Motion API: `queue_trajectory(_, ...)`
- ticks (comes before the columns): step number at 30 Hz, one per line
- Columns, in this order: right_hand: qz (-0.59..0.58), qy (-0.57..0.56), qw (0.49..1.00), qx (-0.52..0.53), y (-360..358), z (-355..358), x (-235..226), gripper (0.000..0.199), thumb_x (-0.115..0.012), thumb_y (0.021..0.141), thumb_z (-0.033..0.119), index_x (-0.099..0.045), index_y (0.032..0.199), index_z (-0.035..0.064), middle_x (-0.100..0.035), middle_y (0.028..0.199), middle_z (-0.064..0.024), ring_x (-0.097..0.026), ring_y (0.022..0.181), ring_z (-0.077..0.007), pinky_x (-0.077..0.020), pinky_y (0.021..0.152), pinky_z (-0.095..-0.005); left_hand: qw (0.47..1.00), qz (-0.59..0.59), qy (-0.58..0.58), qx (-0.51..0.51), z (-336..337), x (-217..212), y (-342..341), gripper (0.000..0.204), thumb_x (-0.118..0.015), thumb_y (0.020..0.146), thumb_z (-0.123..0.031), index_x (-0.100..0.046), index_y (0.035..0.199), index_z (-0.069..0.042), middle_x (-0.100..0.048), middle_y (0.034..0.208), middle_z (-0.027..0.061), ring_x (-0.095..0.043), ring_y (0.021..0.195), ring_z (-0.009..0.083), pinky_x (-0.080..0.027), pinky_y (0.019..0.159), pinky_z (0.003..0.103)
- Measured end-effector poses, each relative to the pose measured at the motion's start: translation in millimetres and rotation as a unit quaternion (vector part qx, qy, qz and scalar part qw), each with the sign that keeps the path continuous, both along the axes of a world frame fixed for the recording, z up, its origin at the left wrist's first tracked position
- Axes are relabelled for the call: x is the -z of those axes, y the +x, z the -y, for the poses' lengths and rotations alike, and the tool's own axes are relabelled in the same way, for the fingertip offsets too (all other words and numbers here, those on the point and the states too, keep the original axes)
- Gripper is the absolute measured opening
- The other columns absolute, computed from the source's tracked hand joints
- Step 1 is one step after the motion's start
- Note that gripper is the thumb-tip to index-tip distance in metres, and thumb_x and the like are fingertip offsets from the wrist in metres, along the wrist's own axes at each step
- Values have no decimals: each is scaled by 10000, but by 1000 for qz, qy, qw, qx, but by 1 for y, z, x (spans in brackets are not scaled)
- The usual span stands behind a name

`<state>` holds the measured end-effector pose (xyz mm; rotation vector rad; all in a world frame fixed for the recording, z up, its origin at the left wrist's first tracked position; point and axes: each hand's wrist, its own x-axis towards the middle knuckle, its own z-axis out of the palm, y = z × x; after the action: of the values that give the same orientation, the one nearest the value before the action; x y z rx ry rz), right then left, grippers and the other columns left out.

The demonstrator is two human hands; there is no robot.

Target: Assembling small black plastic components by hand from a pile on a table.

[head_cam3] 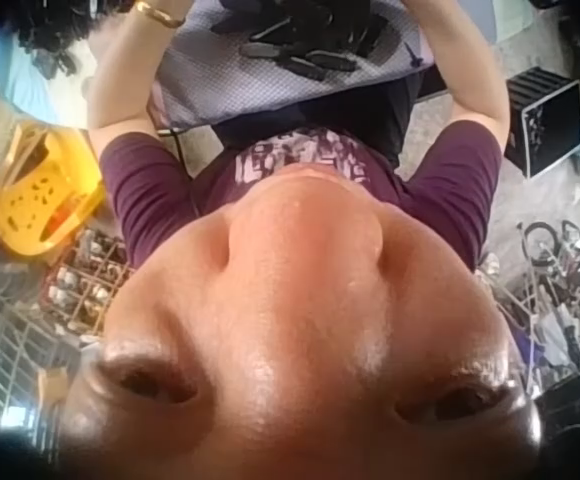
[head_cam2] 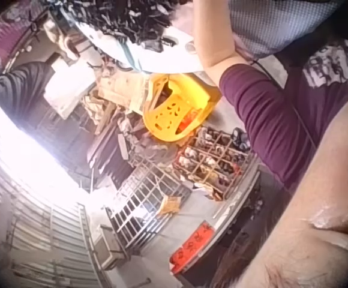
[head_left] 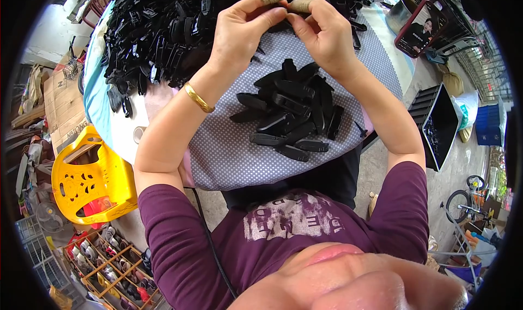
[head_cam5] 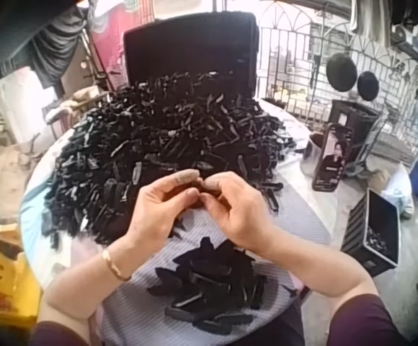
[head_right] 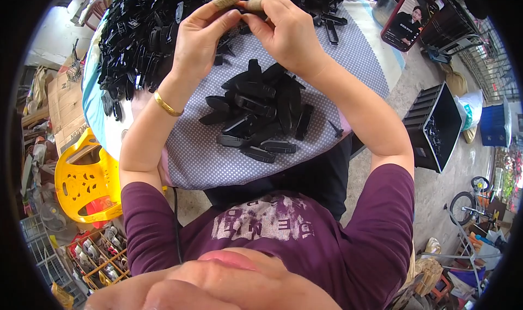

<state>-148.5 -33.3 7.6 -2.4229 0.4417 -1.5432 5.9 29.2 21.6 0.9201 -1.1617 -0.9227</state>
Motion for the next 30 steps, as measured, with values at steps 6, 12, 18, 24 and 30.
queue_trajectory(6, -94, 267, 948, -148, -9, -1, -9, 303, -650, 848, 220, -600, 1017, -26, -627, 753, -52, -605, 663, -96, -499, 599, -216, 996, 3, -23, 83, 2, -4, 18, 262, -624, 823, -10, -634, 1085, -25, -651, 1028, 129, -621, 967, 196, -482, 900, 283)
queue_trajectory(12, -128, 122, 980, -93, -12, -4, -9, 278, -669, 826, 170, -614, 1004, -37, -647, 753, -69, -627, 644, -109, -514, 595, -220, 992, 34, -38, 117, 1, -11, 19, 249, -635, 806, 13, -650, 1052, -20, -661, 994, 128, -625, 955, 193, -482, 896, 285)
queue_trajectory(18, -126, 245, 948, -160, -12, 4, -15, 319, -617, 869, 223, -589, 1092, -3, -655, 857, -72, -629, 706, -108, -516, 645, -231, 987, 102, -65, 105, 5, -10, 30, 283, -608, 837, -13, -609, 1120, -21, -663, 981, 113, -624, 944, 178, -479, 887, 266)
queue_trajectory(24, -141, 280, 948, -51, -48, 57, -7, 228, -568, 888, 162, -620, 1063, 25, -654, 904, -50, -604, 744, -109, -489, 675, -227, 896, 339, 18, 288, -20, -42, 7, 428, -739, 743, -160, -601, 1122, -15, -665, 772, 76, -598, 701, 78, -495, 695, 239)
queue_trajectory(30, -281, -8, 960, 12, -24, 32, 10, 297, -529, 686, -51, -612, 960, 28, -597, 901, -96, -607, 787, -279, -502, 703, -332, 917, 395, 54, 12, 5, -8, 3, 263, -681, 796, -247, -672, 951, -35, -640, 744, 72, -571, 609, 115, -472, 563, 238)
